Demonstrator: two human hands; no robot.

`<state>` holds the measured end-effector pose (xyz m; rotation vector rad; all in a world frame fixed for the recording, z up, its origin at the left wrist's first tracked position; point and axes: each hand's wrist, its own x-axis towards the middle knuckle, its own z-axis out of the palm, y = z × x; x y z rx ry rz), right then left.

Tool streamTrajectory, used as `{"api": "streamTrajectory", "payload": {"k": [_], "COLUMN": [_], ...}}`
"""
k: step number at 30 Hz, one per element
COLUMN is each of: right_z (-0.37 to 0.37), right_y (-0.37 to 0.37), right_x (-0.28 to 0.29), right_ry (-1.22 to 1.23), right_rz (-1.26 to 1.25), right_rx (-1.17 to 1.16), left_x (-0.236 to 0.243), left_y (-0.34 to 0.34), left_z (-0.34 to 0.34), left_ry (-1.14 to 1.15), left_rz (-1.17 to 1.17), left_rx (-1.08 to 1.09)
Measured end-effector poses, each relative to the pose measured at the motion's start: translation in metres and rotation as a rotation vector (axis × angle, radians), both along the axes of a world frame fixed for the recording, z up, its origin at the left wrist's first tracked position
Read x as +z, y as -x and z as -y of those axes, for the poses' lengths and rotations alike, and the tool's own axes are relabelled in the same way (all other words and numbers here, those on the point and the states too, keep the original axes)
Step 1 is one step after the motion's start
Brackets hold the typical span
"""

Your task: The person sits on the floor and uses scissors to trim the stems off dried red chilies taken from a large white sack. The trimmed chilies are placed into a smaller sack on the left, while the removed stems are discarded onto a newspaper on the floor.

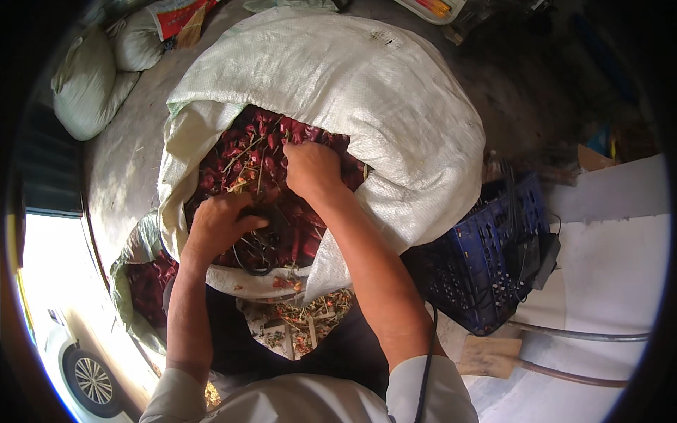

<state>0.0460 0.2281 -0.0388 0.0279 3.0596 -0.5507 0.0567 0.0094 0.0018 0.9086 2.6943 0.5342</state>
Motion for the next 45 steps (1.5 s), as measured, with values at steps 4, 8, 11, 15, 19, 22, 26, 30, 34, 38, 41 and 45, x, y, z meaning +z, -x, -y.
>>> {"api": "streamTrajectory", "payload": {"k": [4,8,11,15,19,22,26,30,34,38,41,45], "right_z": [0.003,0.005,0.006,-0.002,-0.002,-0.001,0.002,0.014,0.025,0.032,0.029,0.023], "right_y": [-0.008,-0.005,-0.004,-0.009,-0.01,-0.009,-0.003,-0.008,-0.018,-0.023,-0.021,-0.021], "right_x": [-0.014,-0.006,0.007,0.022,0.025,0.028,0.027,0.034,0.038,0.035,0.031,0.028], "right_ry": [0.025,-0.023,0.066,0.101,0.14,0.256,0.888,0.914,0.579,0.577,0.716,0.913], "right_rz": [-0.094,-0.07,-0.063,-0.082,-0.18,-0.209,0.004,-0.282,-0.587,-0.57,-0.618,-0.142], "right_rx": [0.015,0.033,-0.015,-0.065,-0.091,-0.1,-0.159,-0.073,0.134,0.238,0.234,-0.016], "left_x": [-0.005,-0.001,0.017,0.033,0.027,0.01,0.019,0.018,0.013,0.001,0.002,-0.001], "left_y": [-0.005,-0.018,-0.014,0.004,0.045,0.061,0.048,0.028,0.025,0.027,0.033,0.03], "left_z": [-0.003,-0.001,0.01,0.017,0.035,0.037,0.018,-0.001,-0.016,-0.014,-0.005,-0.012], "left_ry": [-0.158,-0.282,-0.299,-0.449,-0.546,-0.443,-0.531,-0.769,-1.011,-1.12,-1.003,-0.864], "left_rz": [-0.019,-0.043,-0.03,-0.012,0.101,-0.23,-0.262,0.6,0.983,0.917,0.707,0.377], "left_rx": [-0.128,-0.231,-0.18,0.369,0.728,0.771,0.704,0.6,0.533,0.523,0.523,0.472]}}
